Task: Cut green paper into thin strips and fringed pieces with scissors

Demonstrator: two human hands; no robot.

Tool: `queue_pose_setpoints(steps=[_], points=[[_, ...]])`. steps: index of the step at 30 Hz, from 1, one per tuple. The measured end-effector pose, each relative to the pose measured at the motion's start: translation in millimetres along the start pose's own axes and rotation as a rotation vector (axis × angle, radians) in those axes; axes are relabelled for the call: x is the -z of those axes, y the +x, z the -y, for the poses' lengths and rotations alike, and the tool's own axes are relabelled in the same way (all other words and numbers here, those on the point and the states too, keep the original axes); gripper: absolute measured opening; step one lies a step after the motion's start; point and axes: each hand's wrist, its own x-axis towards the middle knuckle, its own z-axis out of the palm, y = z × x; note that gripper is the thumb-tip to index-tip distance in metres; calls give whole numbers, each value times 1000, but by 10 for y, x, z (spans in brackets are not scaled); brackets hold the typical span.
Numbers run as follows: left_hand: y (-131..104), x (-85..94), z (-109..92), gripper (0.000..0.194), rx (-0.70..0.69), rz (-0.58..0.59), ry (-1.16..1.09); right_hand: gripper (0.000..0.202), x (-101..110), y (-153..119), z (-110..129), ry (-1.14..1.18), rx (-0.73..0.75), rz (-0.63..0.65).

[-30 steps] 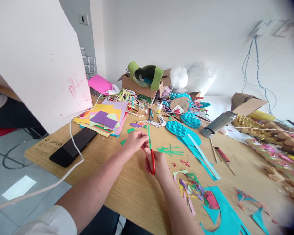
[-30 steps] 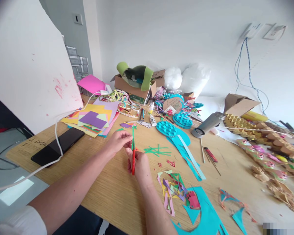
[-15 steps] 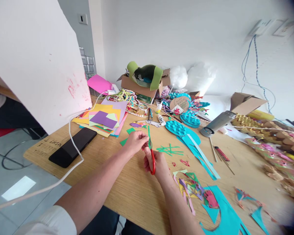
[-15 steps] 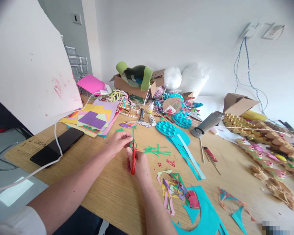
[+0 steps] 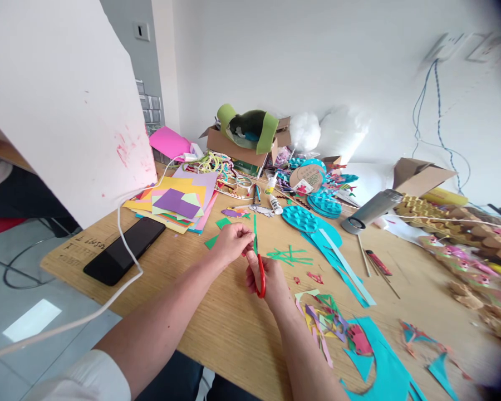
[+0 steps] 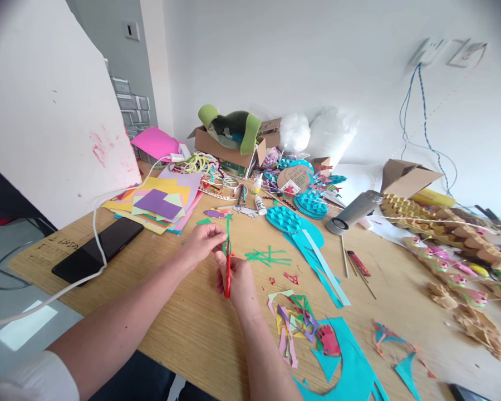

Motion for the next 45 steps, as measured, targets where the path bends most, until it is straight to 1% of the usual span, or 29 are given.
queue_pose_setpoints(steps=[4,9,19,24,40,45], points=[[-3,-1,-4,13,25,20,-22,56,-5,-2,-8,2,7,-3],[-6,-4,-16,13,35,14,-21,55,-4,-9,-9,31,18,18],[-34,4,-35,14,51,23,-29,56,-12,-13,21,68,-10,19],[-24,3,-34,12,36,28,-36,54,-14,-17,32,62,12,23],[-12,6,-15,12,8,30,-5,56,-12,-37,60,25,-12,9],[-12,3,-23,12,-6,16,13,58,-1,-28,44,-7,8,6]])
